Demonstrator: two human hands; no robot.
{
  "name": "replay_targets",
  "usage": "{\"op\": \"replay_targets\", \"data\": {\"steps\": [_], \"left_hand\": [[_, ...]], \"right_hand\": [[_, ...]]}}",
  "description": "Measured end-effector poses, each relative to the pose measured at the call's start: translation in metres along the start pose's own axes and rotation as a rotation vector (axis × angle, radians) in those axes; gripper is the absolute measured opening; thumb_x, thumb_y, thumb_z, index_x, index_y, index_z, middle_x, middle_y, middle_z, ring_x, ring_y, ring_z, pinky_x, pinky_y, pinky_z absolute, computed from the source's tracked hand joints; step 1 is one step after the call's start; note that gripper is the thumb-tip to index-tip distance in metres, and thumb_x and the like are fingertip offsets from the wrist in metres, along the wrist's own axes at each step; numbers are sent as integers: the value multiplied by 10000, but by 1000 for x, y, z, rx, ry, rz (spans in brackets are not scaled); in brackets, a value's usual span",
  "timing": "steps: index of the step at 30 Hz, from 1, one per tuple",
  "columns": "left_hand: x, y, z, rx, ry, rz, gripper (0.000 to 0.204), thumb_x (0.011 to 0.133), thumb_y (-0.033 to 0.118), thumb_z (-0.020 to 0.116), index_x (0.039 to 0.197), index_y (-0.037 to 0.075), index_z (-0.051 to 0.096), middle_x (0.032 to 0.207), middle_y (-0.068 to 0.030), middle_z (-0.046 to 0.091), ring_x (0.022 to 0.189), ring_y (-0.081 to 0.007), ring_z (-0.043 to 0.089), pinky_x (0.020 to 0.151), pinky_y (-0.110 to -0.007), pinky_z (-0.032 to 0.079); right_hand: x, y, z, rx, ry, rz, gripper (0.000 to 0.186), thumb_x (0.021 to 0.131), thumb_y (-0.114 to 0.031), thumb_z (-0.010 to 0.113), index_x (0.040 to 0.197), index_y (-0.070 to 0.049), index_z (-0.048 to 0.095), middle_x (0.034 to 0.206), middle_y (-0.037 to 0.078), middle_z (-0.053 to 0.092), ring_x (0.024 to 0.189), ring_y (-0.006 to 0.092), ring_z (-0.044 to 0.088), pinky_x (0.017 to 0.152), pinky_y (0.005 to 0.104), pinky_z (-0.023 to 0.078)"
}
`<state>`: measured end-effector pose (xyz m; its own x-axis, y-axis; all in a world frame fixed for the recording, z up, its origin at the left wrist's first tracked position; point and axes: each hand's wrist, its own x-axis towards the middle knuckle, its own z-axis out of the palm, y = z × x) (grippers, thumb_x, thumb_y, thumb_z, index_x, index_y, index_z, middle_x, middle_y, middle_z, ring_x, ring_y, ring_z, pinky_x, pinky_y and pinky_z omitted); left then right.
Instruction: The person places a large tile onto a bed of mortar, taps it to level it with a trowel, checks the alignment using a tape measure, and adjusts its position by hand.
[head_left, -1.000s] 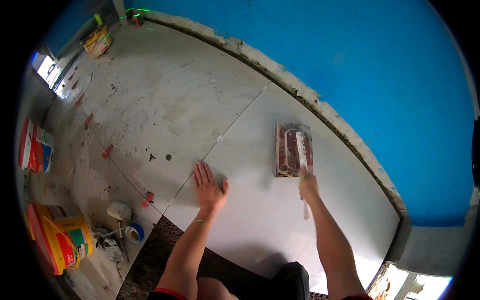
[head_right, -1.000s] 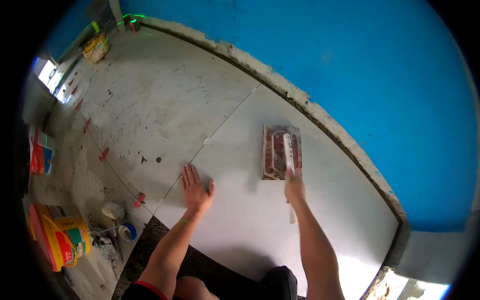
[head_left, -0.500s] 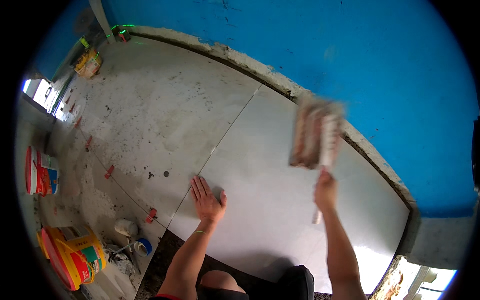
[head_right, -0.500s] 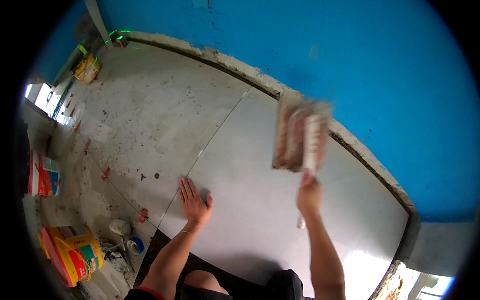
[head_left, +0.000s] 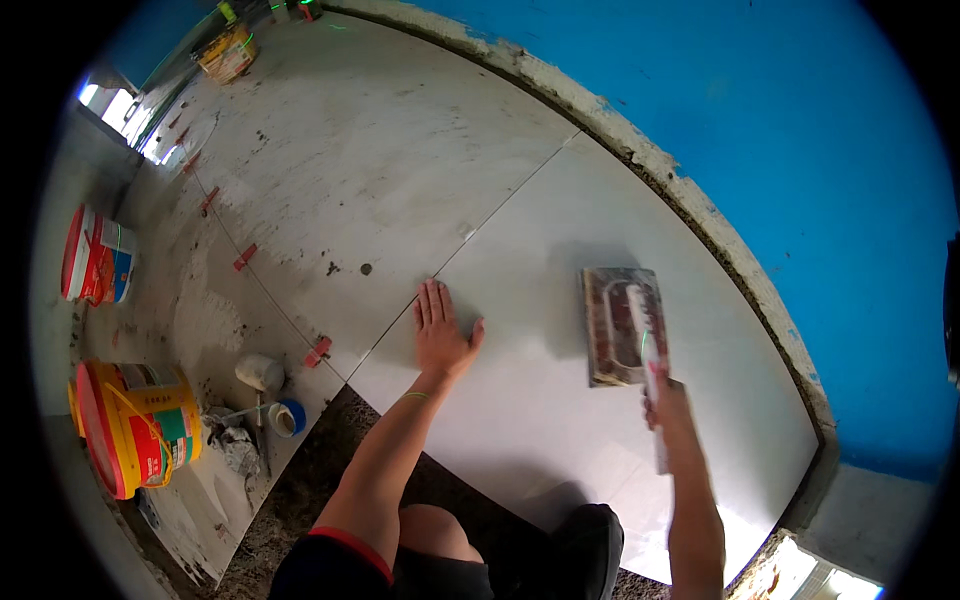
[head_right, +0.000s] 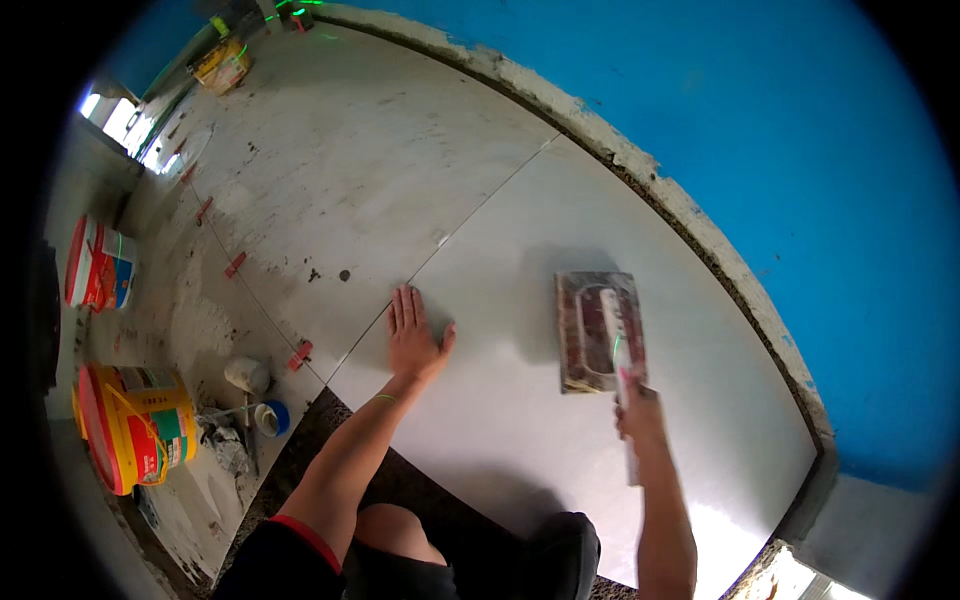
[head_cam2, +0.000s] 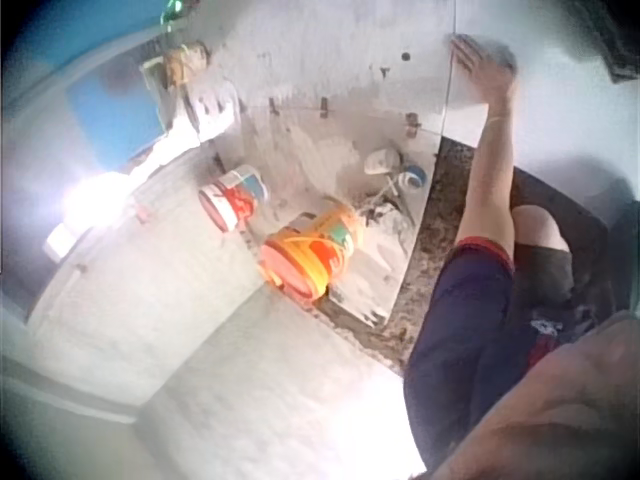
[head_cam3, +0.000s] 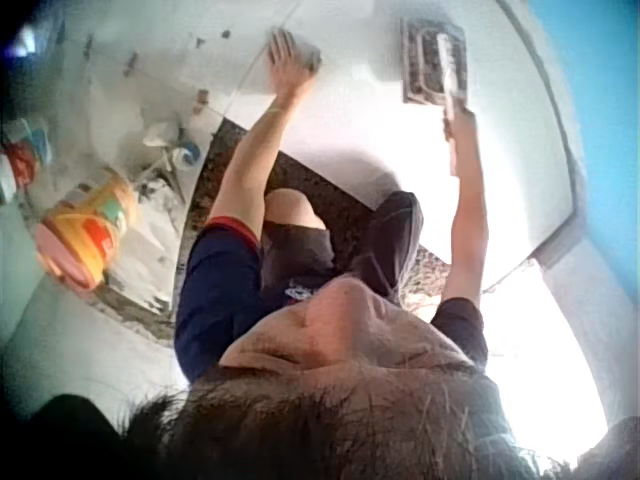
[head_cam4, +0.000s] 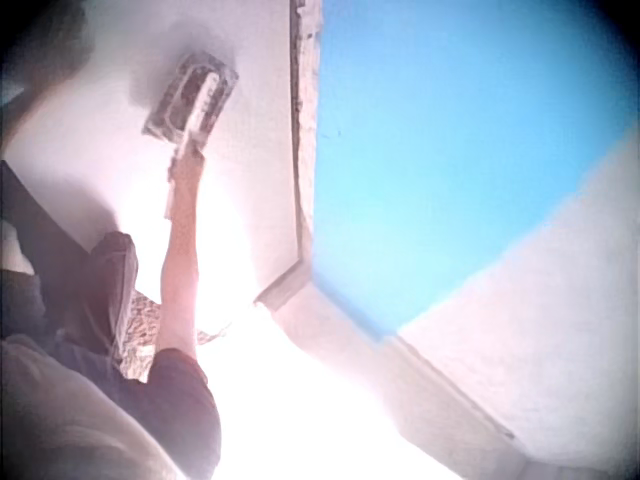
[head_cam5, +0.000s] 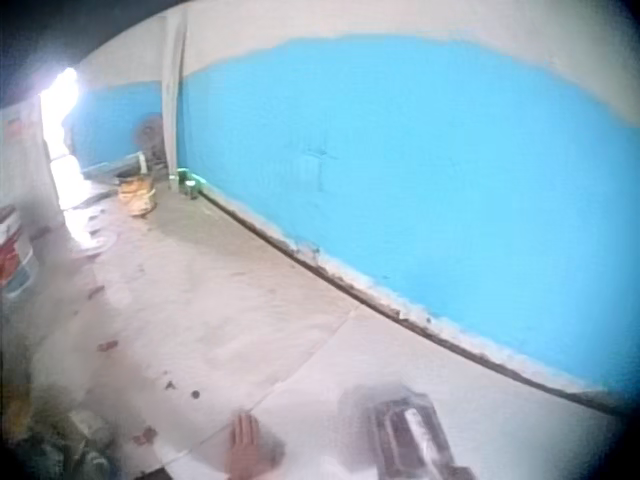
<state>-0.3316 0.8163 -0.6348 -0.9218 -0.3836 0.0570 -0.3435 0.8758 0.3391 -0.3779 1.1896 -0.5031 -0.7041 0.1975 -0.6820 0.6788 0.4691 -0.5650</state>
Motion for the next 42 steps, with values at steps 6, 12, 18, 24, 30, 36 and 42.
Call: {"op": "replay_targets", "data": {"steps": [6, 12, 18, 24, 30, 36, 42], "left_hand": [[0, 0, -6, -52, -39, 0, 945, 918, 520, 577, 1529, -124, 252, 1625, -292, 223, 1539, -416, 154, 1254, -512, 133], [-2, -6, 7, -105, 13, -8, 933, 923, 510, 575, 1532, -119, 251, 1638, -288, 182, 1548, -403, 117, 1262, -495, 116], [-14, -14, 6, -144, 130, 83, 927, 919, 498, 572, 1529, -120, 249, 1629, -282, 206, 1540, -397, 136, 1266, -490, 100], [-96, -20, -8, -61, 0, 119, 897, 964, 514, 508, 1534, -119, 229, 1627, -315, 169, 1541, -421, 108, 1258, -515, 103], [-149, -17, -7, 4, -48, 194, 908, 996, 548, 423, 1553, -121, 166, 1646, -314, 78, 1550, -435, 30, 1261, -521, 69], [-144, -17, -11, 52, -141, 208, 916, 1012, 554, 387, 1552, -138, 128, 1643, -326, 52, 1550, -439, 15, 1258, -533, 67], [-141, -13, -18, 72, -226, 185, 911, 1012, 534, 399, 1554, -137, 103, 1647, -323, 35, 1549, -441, 10, 1262, -522, 56]], "right_hand": [[-167, 32, -153, 342, 517, 42, 566, 969, -676, 506, 1182, -154, 551, 646, -7, 511, 407, 91, 396, 373, 249, 324], [-199, 118, -108, 564, 1026, -218, 719, 1048, -610, 400, 1534, -82, 367, 803, 11, 627, 462, 59, 497, 354, 233, 359], [-82, 222, -6, -117, 188, 61, 670, 1004, -698, 385, 678, -114, 423, 492, 9, 407, 336, 163, 416, 315, 329, 363], [-143, 242, -13, 231, -75, 228, 669, 987, -712, 410, 751, -91, 488, 529, 16, 450, 365, 154, 419, 346, 322, 365], [-223, 294, -121, 387, 281, 312, 616, 955, -749, 446, 761, -168, 514, 523, -34, 400, 362, 121, 364, 336, 284, 293], [-283, 337, -217, 367, 734, 312, 629, 969, -731, 436, 711, -158, 460, 505, -20, 395, 338, 129, 367, 303, 292, 293], [-233, 367, -167, 350, 768, 397, 623, 984, -709, 429, 712, -150, 459, 504, -12, 406, 338, 133, 386, 299, 296, 307]]}}
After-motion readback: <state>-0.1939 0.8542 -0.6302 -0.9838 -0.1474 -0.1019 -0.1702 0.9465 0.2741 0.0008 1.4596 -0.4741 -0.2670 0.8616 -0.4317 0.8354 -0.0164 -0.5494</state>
